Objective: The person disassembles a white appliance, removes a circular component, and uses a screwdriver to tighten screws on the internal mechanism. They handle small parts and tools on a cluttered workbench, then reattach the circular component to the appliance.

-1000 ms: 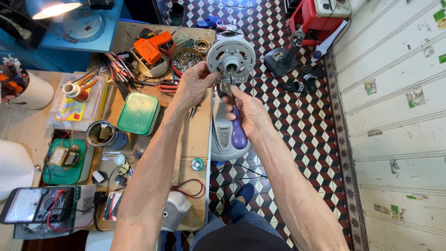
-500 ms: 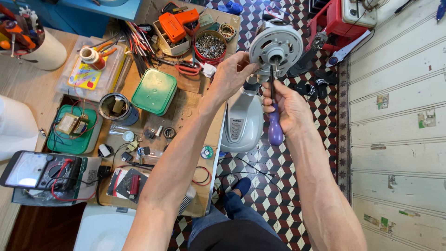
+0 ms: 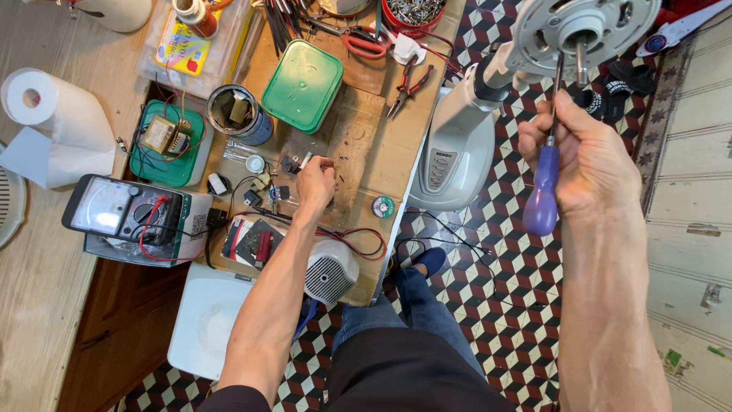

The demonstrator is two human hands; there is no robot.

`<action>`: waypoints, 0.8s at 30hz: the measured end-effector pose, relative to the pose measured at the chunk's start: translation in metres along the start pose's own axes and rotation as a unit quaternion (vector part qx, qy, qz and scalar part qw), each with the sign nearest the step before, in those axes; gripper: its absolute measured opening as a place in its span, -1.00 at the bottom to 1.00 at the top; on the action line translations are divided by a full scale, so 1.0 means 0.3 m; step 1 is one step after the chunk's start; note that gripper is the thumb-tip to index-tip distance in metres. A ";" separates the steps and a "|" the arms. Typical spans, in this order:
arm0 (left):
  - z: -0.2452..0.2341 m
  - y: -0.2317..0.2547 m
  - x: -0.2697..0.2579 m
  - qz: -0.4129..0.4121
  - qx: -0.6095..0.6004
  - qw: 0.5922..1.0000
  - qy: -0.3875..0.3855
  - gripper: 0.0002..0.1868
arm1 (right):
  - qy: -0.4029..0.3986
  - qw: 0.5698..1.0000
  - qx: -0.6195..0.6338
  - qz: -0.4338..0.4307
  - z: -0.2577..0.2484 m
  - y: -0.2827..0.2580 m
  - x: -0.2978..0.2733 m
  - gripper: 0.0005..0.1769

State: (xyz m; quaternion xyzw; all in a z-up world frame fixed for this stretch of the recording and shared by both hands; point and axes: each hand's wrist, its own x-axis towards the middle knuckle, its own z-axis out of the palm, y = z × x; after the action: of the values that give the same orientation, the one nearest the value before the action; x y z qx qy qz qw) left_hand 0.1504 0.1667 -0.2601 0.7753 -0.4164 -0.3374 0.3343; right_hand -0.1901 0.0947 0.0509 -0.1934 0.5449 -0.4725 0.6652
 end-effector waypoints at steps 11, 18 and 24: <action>0.066 -0.007 0.045 0.162 0.126 0.979 -0.013 -0.66 | 0.018 0.975 0.011 0.222 0.006 0.292 -0.148 -0.57; 0.067 -0.014 0.105 0.196 0.210 0.954 -0.082 -0.87 | 0.030 0.974 -0.040 0.221 -0.039 0.508 -0.297 -0.47; 0.092 -0.060 0.138 0.267 0.263 0.924 -0.078 -0.89 | 0.019 0.958 -0.110 0.264 -0.112 0.635 -0.357 -0.47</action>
State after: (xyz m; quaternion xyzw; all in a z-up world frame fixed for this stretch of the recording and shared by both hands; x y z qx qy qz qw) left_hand 0.1534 0.1319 -0.2998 0.6668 -0.7064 -0.1737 0.1621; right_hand -0.1366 0.2843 -0.0493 -0.1055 0.6382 -0.2203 0.7301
